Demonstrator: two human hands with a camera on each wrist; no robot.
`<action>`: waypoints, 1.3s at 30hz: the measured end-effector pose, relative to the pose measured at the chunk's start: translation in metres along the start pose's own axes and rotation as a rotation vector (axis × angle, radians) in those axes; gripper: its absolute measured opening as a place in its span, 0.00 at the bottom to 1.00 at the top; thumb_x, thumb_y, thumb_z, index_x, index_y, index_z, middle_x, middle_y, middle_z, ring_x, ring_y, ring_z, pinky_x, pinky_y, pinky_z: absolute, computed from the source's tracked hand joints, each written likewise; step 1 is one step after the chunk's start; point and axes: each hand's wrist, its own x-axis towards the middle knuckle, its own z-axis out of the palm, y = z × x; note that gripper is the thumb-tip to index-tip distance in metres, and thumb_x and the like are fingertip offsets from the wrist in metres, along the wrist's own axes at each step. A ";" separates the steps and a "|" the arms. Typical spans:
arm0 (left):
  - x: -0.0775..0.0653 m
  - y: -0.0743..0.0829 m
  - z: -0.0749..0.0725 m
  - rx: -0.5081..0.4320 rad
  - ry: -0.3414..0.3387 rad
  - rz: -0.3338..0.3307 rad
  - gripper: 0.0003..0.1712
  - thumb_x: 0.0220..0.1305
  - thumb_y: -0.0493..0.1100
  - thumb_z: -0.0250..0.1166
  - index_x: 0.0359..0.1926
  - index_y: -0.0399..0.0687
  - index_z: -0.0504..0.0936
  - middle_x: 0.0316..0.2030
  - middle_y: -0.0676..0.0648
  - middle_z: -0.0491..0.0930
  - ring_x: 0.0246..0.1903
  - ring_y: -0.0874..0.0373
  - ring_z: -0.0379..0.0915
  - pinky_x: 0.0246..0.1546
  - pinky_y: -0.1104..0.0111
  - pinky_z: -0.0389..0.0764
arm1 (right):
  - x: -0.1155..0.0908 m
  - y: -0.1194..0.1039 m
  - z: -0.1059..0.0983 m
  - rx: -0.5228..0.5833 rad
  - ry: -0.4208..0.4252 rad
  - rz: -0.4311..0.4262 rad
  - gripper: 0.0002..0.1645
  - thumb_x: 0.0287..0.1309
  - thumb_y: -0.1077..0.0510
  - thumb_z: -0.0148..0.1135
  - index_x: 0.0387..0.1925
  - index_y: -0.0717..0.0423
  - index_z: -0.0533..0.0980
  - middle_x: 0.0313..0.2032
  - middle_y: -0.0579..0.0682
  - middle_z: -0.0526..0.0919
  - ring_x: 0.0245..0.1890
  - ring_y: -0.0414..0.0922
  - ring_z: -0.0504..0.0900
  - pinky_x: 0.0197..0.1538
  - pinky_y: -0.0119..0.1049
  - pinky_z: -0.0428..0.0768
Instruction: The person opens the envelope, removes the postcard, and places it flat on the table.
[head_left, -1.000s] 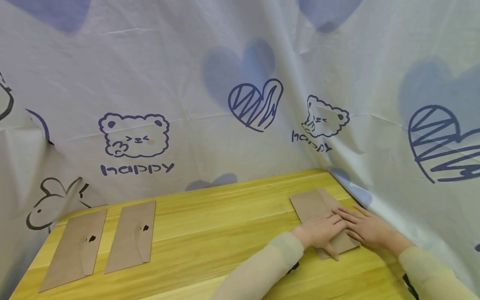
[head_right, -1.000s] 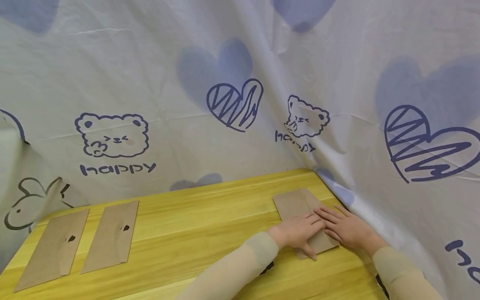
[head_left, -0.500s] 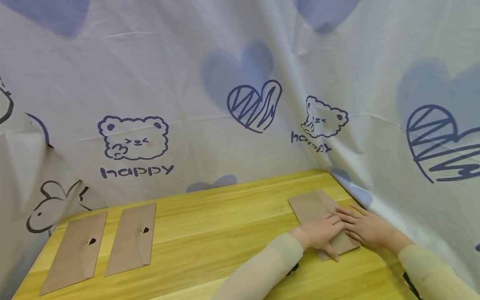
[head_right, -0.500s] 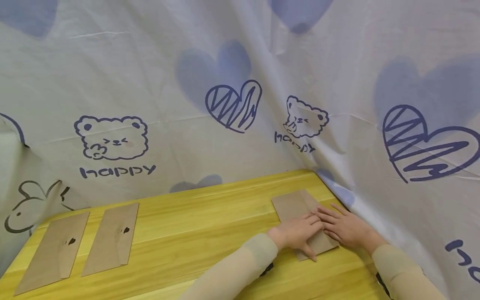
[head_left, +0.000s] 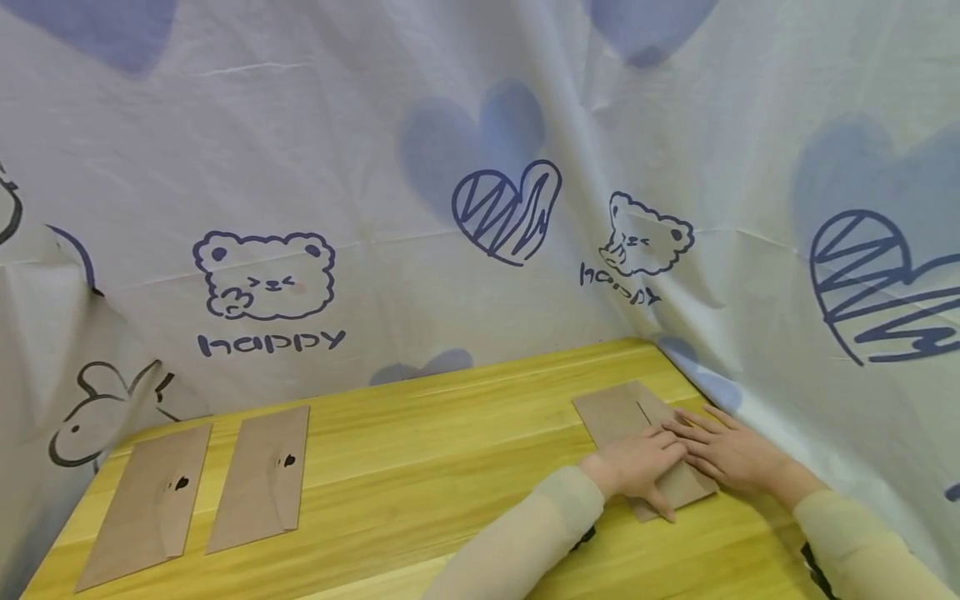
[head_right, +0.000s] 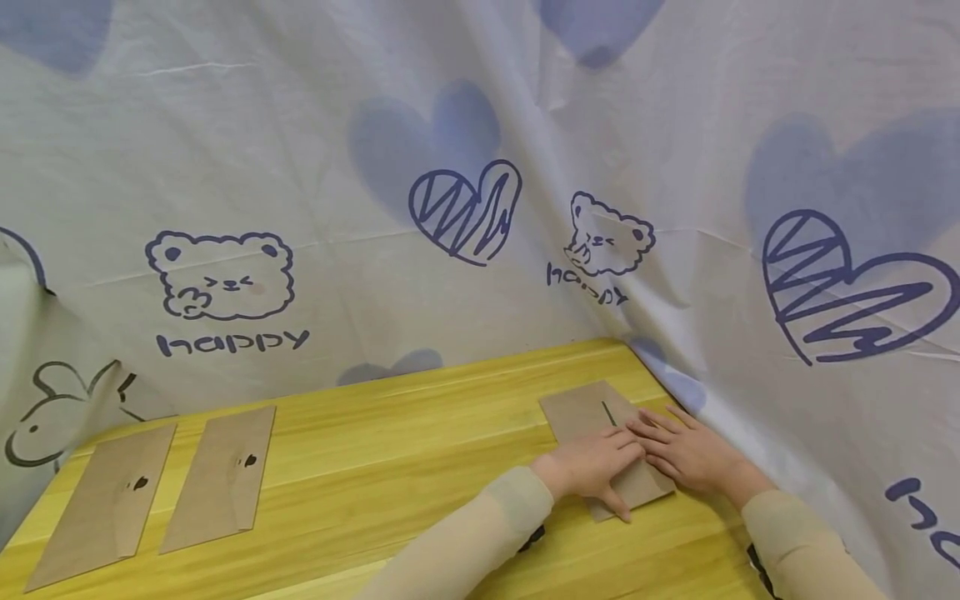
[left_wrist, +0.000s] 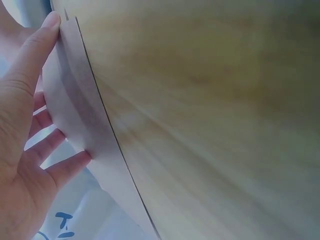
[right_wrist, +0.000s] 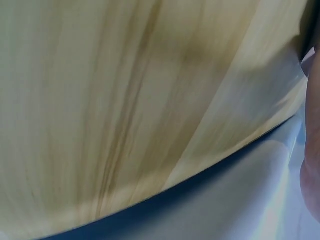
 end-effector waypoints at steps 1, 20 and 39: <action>0.000 0.000 0.000 0.000 -0.004 -0.002 0.60 0.45 0.80 0.60 0.74 0.61 0.52 0.74 0.60 0.51 0.76 0.61 0.41 0.75 0.75 0.46 | 0.000 -0.001 0.000 0.002 -0.003 0.006 0.41 0.72 0.40 0.45 0.74 0.39 0.35 0.64 0.51 0.76 0.78 0.41 0.39 0.78 0.44 0.31; 0.002 0.000 0.002 -0.021 -0.025 0.004 0.60 0.45 0.80 0.59 0.75 0.62 0.51 0.74 0.63 0.50 0.76 0.62 0.39 0.76 0.73 0.45 | 0.014 -0.012 0.002 0.034 -0.028 0.043 0.36 0.74 0.39 0.36 0.76 0.43 0.43 0.67 0.52 0.72 0.72 0.50 0.62 0.79 0.47 0.35; -0.001 0.001 -0.002 -0.019 -0.052 -0.035 0.52 0.44 0.80 0.60 0.68 0.67 0.60 0.70 0.66 0.56 0.72 0.68 0.48 0.72 0.78 0.52 | 0.012 -0.013 0.001 0.171 -0.059 0.211 0.34 0.66 0.38 0.53 0.66 0.52 0.70 0.65 0.52 0.74 0.75 0.44 0.55 0.76 0.34 0.23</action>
